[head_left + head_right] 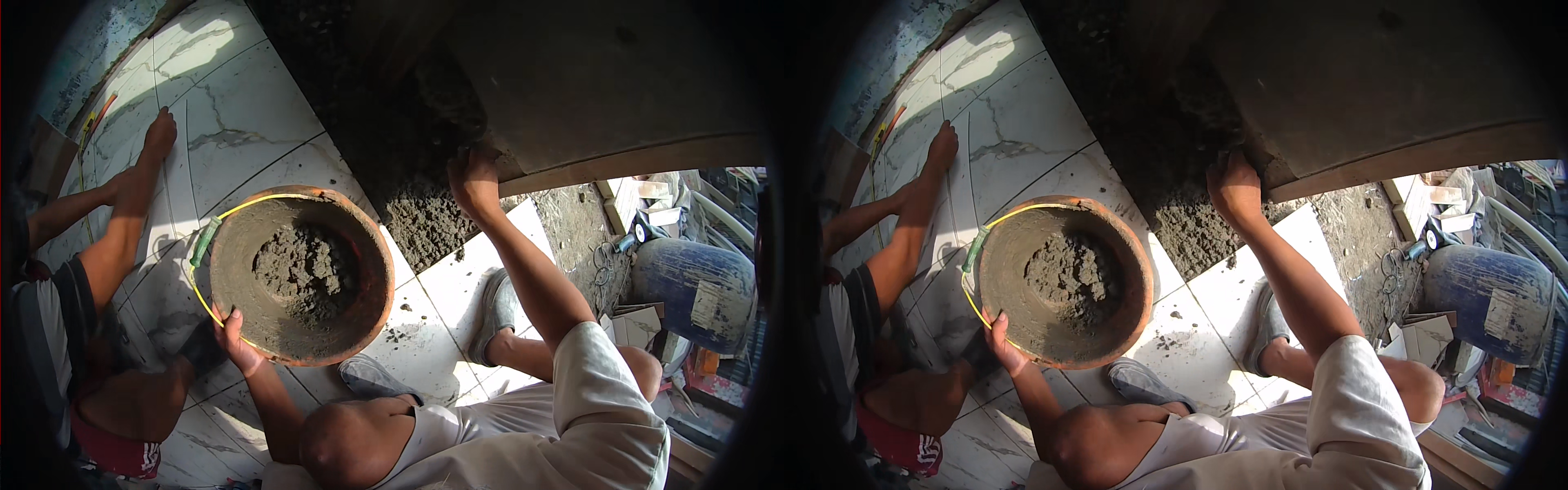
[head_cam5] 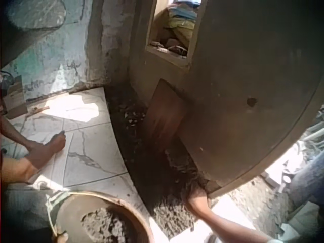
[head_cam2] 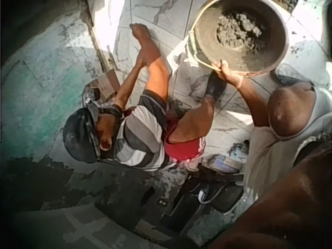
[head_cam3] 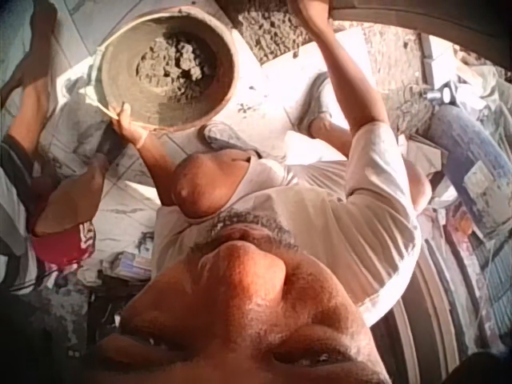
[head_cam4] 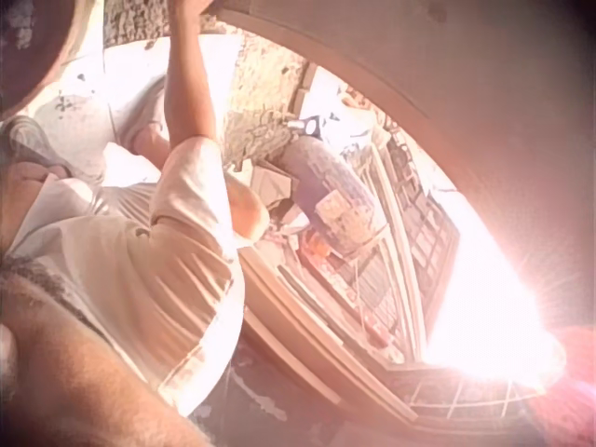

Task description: The person scoops cement from a bucket using a trowel, spreads it onto the floor area, and levels the surface using the trowel and by hand.

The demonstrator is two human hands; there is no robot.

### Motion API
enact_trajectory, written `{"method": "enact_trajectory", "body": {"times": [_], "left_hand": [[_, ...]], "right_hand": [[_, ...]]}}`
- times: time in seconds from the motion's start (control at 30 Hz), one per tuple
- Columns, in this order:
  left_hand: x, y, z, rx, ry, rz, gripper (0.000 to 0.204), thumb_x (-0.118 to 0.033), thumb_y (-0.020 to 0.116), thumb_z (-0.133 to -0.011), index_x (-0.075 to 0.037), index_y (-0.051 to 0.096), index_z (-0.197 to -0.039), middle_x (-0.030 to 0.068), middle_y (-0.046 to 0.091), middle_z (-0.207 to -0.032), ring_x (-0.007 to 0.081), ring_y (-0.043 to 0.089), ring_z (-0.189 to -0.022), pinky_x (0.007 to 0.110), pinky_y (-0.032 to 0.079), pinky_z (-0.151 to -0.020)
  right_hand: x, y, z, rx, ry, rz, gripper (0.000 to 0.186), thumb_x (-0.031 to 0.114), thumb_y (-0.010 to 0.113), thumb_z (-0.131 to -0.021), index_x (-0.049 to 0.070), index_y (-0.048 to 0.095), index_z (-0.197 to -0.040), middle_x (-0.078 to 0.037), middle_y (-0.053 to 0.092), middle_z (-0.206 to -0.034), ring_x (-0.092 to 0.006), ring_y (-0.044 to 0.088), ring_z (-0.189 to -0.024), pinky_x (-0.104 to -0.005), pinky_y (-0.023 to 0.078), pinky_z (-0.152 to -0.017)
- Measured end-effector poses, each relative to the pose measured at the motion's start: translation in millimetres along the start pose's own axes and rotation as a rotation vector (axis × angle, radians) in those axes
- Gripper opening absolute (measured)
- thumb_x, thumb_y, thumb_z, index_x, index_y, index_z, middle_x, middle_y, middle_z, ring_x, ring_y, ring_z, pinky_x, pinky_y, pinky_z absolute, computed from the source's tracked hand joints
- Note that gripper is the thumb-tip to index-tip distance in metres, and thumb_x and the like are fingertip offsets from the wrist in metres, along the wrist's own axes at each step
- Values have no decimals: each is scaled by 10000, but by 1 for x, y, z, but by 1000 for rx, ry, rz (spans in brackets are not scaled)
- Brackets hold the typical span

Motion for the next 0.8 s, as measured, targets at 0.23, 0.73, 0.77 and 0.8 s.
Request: {"method": "enact_trajectory", "body": {"times": [0.23,0.73,0.77,0.8], "left_hand": [[-19,11,15,-46,59,-90,568,-78,576,-799,41,468,-1344,148,562,-1256,245,543,-1133,348,394,-1005],[-42,141,78,451,189,-197,442,67,584,-800,84,530,-1238,92,592,-1191,134,540,-1079,267,388,-960],[-42,146,78,487,295,-276,471,68,578,-789,94,520,-1256,106,589,-1217,146,549,-1096,276,379,-981],[-37,139,75,472,270,-271,471,75,568,-783,94,523,-1251,102,588,-1206,144,550,-1084,274,383,-973]], "right_hand": [[-24,47,6,250,186,104,283,216,539,-860,10,517,-1053,-297,616,-972,-465,605,-889,-532,491,-797],[84,12,132,926,-531,452,187,56,472,-887,-48,495,-1041,-182,674,-798,-303,698,-686,-403,567,-595],[76,42,185,955,-902,582,207,51,475,-873,-48,499,-1053,-190,677,-837,-274,712,-741,-386,574,-627],[80,37,184,1029,-654,472,227,51,479,-864,-62,501,-1059,-200,671,-840,-281,709,-755,-382,575,-646]]}}
Point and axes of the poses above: each hand's wrist, its own z-axis away from the middle knuckle, its own y-axis out of the palm, x = y × z, the point moved 5 cm from there along -z, towards the middle knuckle
